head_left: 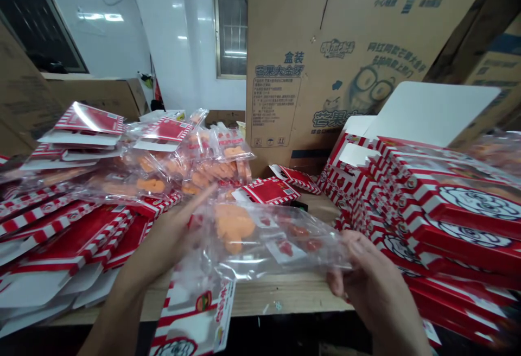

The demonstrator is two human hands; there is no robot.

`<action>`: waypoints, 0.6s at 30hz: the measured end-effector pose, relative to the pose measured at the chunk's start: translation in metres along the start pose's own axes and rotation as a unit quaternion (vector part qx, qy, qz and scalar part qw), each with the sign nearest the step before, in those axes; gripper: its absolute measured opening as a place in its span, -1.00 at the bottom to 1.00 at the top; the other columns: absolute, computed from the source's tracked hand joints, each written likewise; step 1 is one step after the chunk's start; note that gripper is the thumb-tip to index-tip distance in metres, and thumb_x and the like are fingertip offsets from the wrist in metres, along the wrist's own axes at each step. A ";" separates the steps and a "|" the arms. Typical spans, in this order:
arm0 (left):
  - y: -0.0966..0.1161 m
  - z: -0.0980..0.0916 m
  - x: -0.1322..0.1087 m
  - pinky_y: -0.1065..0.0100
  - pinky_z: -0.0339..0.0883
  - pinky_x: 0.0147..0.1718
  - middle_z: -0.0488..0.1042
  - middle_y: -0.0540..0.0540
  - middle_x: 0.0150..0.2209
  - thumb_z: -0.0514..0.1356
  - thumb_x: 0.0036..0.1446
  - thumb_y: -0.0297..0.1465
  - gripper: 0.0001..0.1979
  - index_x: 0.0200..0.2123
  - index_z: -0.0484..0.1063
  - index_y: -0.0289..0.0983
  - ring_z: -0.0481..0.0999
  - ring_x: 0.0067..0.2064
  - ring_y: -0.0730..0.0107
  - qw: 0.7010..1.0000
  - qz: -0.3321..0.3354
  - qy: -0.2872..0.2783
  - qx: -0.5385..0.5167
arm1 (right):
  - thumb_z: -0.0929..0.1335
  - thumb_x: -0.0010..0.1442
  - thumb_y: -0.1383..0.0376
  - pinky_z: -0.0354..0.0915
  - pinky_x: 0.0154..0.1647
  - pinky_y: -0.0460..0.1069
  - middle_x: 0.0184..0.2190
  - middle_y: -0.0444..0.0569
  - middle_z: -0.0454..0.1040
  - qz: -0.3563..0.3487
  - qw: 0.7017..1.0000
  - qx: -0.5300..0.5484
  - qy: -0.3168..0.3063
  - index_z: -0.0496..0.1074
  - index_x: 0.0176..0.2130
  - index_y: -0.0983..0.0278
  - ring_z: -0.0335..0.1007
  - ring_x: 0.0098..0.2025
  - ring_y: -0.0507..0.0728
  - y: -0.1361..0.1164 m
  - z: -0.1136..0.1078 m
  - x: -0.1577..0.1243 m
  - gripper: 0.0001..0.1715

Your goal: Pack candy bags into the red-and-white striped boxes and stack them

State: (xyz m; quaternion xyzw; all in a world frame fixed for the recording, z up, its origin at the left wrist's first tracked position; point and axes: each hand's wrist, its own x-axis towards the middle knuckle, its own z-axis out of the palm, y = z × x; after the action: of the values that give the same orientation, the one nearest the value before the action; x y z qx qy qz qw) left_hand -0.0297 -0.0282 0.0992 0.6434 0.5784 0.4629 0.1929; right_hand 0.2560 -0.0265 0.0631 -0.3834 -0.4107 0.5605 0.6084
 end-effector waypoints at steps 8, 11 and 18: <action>-0.032 0.028 0.010 0.38 0.32 -0.25 0.47 -0.01 -0.41 0.12 0.06 -0.14 -0.72 -0.35 0.44 -0.23 0.47 -0.28 0.30 0.992 -0.046 -0.036 -0.111 | 0.46 -0.05 0.10 0.25 -0.46 -0.13 -0.53 -0.23 0.42 -0.020 0.999 -0.003 0.030 0.33 -0.07 0.20 0.29 -0.54 -0.04 0.035 0.025 0.032 -0.44; -0.039 0.037 0.003 0.40 0.30 -0.30 0.42 0.02 -0.44 0.12 0.06 -0.13 -0.70 -0.40 0.39 -0.26 0.44 -0.32 0.33 0.987 -0.065 -0.033 -0.140 | 0.48 -0.10 0.07 0.32 -0.35 -0.09 -0.42 -0.14 0.51 0.125 0.988 0.083 -0.021 0.41 -0.11 0.22 0.42 -0.41 0.02 0.070 0.033 0.043 -0.44; -0.043 0.053 -0.016 0.40 0.32 -0.30 0.47 0.01 -0.40 0.16 0.04 -0.13 -0.70 -0.32 0.40 -0.26 0.46 -0.29 0.31 0.961 -0.132 -0.115 -0.214 | 0.53 -0.25 0.03 0.36 -0.15 -0.13 -0.46 -0.27 0.55 0.115 0.956 0.268 -0.023 0.47 -0.45 0.11 0.48 -0.25 0.00 0.096 0.046 0.063 -0.65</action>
State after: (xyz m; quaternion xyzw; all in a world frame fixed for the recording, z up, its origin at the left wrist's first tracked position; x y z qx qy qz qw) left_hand -0.0096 -0.0171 0.0331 0.5538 0.5197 0.4692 0.4506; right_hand 0.1801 0.0439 -0.0042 -0.2375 -0.2123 0.7248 0.6109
